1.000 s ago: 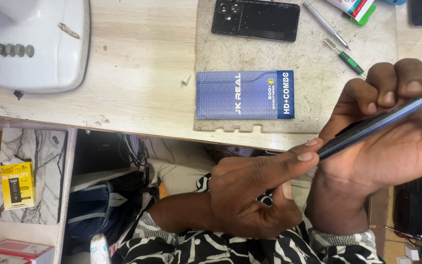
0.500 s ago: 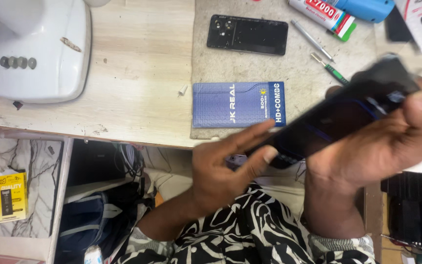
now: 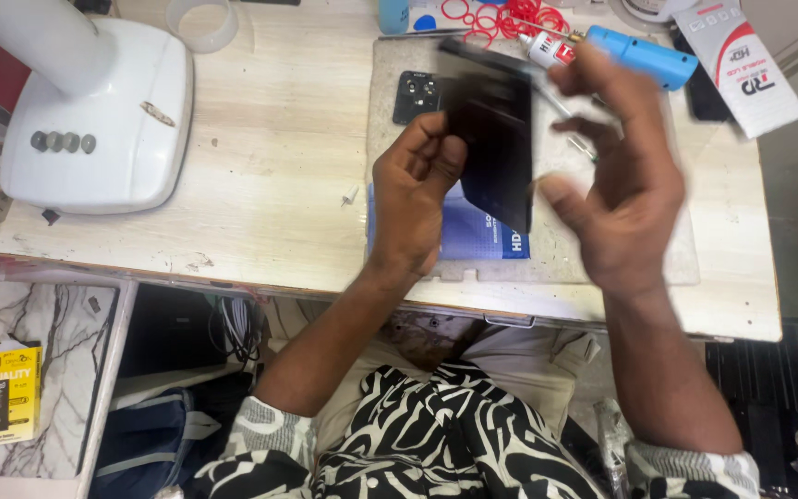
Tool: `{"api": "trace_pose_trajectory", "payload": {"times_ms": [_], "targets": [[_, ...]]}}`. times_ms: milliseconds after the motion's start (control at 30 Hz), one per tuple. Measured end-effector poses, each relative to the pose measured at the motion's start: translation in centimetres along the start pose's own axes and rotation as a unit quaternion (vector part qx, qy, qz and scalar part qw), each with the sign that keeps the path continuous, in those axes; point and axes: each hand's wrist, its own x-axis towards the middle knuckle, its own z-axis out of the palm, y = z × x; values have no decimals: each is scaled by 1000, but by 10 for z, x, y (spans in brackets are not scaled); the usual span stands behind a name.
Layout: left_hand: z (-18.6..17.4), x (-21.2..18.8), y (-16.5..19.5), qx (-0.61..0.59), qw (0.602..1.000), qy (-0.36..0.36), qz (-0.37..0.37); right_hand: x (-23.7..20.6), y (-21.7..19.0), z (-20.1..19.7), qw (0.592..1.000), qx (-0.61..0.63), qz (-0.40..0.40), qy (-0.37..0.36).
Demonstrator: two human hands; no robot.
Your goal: The person reassembles a disassembled smartphone at a repair bench, pressing the frame and back cover together by hand and testing the power button until the screen turns on. They then use tweezers to work on the phone's exposed internal components on the mat.
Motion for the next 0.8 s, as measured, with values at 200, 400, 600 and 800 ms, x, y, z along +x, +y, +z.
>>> {"api": "trace_pose_trajectory", "payload": {"times_ms": [200, 400, 600, 800], "targets": [[-20, 5, -10, -157, 985, -77, -12, -2, 8, 1, 970, -226, -43, -78], [-66, 7, 55, 357, 932, 21, 60, -10, 19, -9, 876, -422, -124, -199], [-82, -11, 72, 576, 807, -129, -15, -10, 36, -6, 837, -442, -145, -289], [-81, -4, 76, 583, 782, -219, 21, 0, 50, -7, 835, -411, -144, -336]]}}
